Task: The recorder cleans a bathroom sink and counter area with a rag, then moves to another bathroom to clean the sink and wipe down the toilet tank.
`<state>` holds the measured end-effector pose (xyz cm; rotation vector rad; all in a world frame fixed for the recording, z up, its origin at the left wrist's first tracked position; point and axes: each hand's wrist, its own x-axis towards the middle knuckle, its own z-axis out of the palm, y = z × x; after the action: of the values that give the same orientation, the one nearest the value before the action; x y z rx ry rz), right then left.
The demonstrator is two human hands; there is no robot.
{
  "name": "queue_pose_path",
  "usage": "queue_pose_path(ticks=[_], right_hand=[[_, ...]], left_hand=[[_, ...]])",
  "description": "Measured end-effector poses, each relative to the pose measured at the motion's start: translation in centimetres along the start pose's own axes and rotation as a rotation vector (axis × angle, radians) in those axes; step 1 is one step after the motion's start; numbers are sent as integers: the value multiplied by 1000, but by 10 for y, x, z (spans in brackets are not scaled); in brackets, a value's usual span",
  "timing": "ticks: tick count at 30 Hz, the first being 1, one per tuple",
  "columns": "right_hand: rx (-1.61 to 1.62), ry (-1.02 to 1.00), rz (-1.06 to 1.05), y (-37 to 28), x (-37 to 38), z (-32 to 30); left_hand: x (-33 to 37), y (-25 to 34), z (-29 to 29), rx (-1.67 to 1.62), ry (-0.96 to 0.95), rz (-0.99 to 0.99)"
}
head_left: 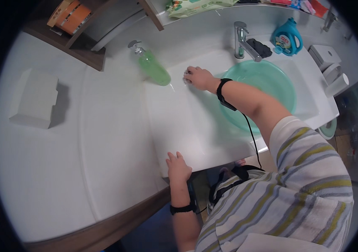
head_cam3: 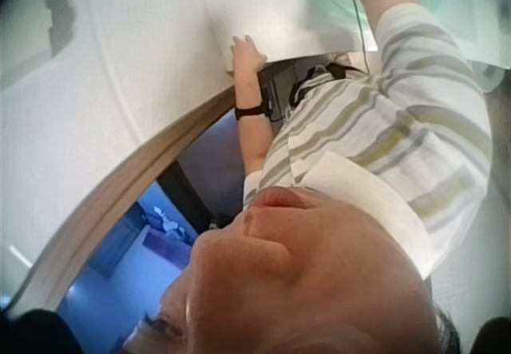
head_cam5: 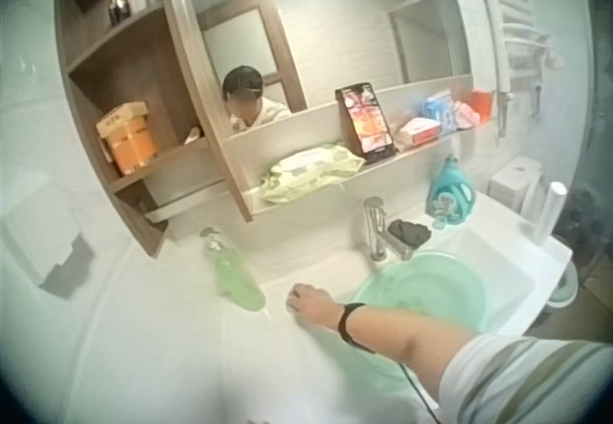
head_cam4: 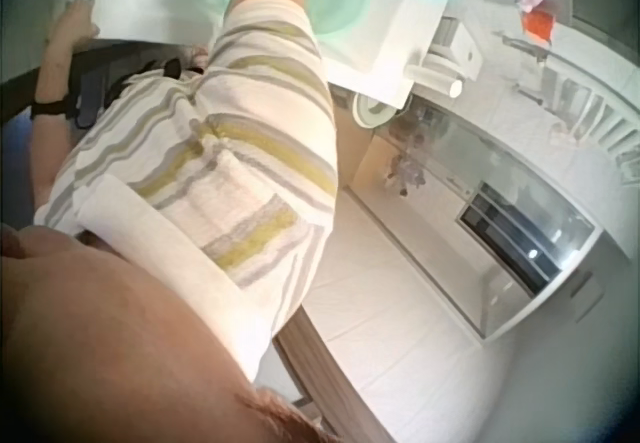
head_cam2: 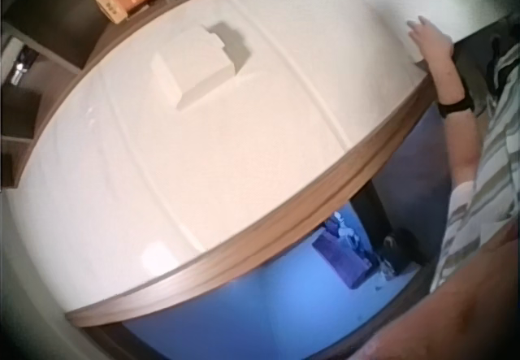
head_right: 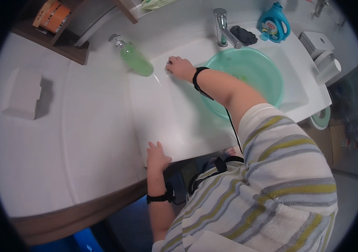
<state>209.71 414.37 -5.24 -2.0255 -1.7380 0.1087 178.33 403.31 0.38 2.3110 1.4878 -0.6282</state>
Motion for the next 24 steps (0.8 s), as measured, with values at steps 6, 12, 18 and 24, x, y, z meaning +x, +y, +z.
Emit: queue_pose_path(ticks=[6, 12, 18, 24], right_hand=[[-434, 16, -57, 27, 7, 16], [-458, 123, 297, 62, 12, 6], [-881, -20, 154, 3, -4, 11], [-749, 160, -128, -54, -17, 58]], left_hand=[[2, -9, 6, -24, 9, 27], [1, -7, 2, -43, 15, -12], [1, -14, 8, -32, 58, 11], [5, -12, 11, -1, 50, 5]])
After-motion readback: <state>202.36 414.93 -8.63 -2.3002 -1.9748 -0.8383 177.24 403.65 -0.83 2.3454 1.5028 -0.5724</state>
